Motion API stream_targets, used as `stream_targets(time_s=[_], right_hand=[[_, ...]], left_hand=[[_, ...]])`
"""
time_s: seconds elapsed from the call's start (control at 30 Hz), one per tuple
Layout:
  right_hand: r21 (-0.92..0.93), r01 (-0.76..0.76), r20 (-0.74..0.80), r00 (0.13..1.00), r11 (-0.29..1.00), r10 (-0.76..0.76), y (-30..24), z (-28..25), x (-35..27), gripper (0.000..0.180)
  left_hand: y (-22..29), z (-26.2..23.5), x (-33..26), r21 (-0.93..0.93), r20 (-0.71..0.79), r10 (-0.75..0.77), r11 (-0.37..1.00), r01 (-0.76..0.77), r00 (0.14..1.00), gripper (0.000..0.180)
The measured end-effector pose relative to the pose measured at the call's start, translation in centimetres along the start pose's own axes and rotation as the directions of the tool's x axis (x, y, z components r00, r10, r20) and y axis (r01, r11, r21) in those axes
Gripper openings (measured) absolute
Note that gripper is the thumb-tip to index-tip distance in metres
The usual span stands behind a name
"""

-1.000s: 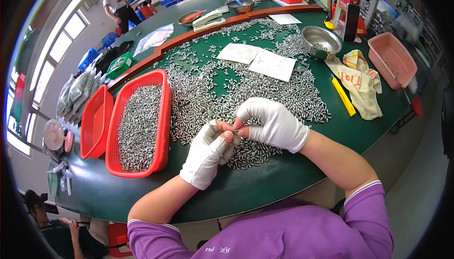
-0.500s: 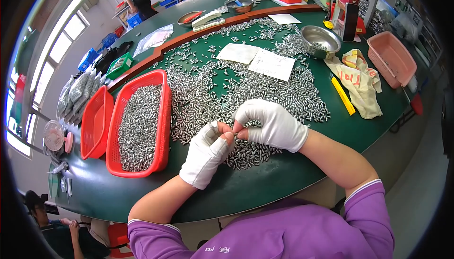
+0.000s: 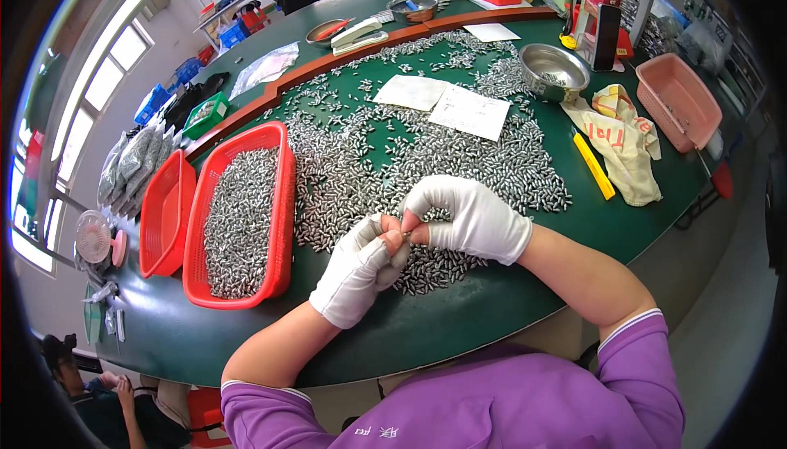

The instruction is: Sorting and inspecting small metal components using a utility knife at a workshop bench.

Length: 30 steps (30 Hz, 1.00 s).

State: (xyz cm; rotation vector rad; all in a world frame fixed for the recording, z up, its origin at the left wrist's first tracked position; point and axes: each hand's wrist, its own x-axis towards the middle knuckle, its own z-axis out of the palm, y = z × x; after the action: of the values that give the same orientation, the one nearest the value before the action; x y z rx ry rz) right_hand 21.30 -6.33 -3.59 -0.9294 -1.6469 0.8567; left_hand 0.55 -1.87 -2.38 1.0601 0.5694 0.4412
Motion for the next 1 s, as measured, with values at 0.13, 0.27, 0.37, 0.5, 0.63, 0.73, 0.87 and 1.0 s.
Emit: stream_targets(time_s=[0.13,0.27,0.37,0.5,0.63,0.73,0.87,1.0], right_hand=[[0.041,-0.034,0.002,0.999,0.999,0.034,-0.03,0.03,-0.02,0.014],[0.022,-0.003,0.018,1.000,1.000,0.003,-0.12,-0.03,0.06,0.015],[-0.005,0.029,0.023,0.999,1.000,-0.029,-0.25,-0.04,0.10,0.017],[0.004,0.015,0.023,1.000,1.000,-0.015,-0.09,0.00,0.01,0.018],[-0.004,0.013,0.020,1.000,1.000,-0.013,-0.11,0.04,0.05,0.018],[-0.034,0.014,0.029,0.999,0.999,-0.014,-0.49,0.12,0.13,0.018],[-0.086,0.080,-0.023,0.996,0.993,-0.083,-0.67,0.34,0.14,0.020],[-0.206,0.177,-0.058,0.979,0.962,-0.193,-0.63,0.20,0.12,0.020]], left_hand=[[0.02,-0.02,0.00,-0.016,0.026,-0.007,1.000,0.007,1.000,0.020],[-0.34,-0.10,0.08,-0.036,0.019,0.024,0.999,-0.023,1.000,0.021],[-0.30,-0.05,0.10,-0.013,0.012,0.034,0.999,-0.034,0.999,0.023],[-0.02,0.11,0.06,0.023,0.022,0.005,1.000,-0.006,1.000,0.026],[-0.08,0.03,0.02,0.048,-0.016,-0.009,0.999,0.010,1.000,0.026],[-0.34,-0.28,0.04,0.049,0.007,0.002,0.999,-0.003,1.000,0.025],[-0.33,-0.20,0.05,0.001,0.010,0.008,1.000,-0.008,1.000,0.022],[-0.20,-0.03,0.14,0.009,0.021,0.006,1.000,-0.007,1.000,0.020]])
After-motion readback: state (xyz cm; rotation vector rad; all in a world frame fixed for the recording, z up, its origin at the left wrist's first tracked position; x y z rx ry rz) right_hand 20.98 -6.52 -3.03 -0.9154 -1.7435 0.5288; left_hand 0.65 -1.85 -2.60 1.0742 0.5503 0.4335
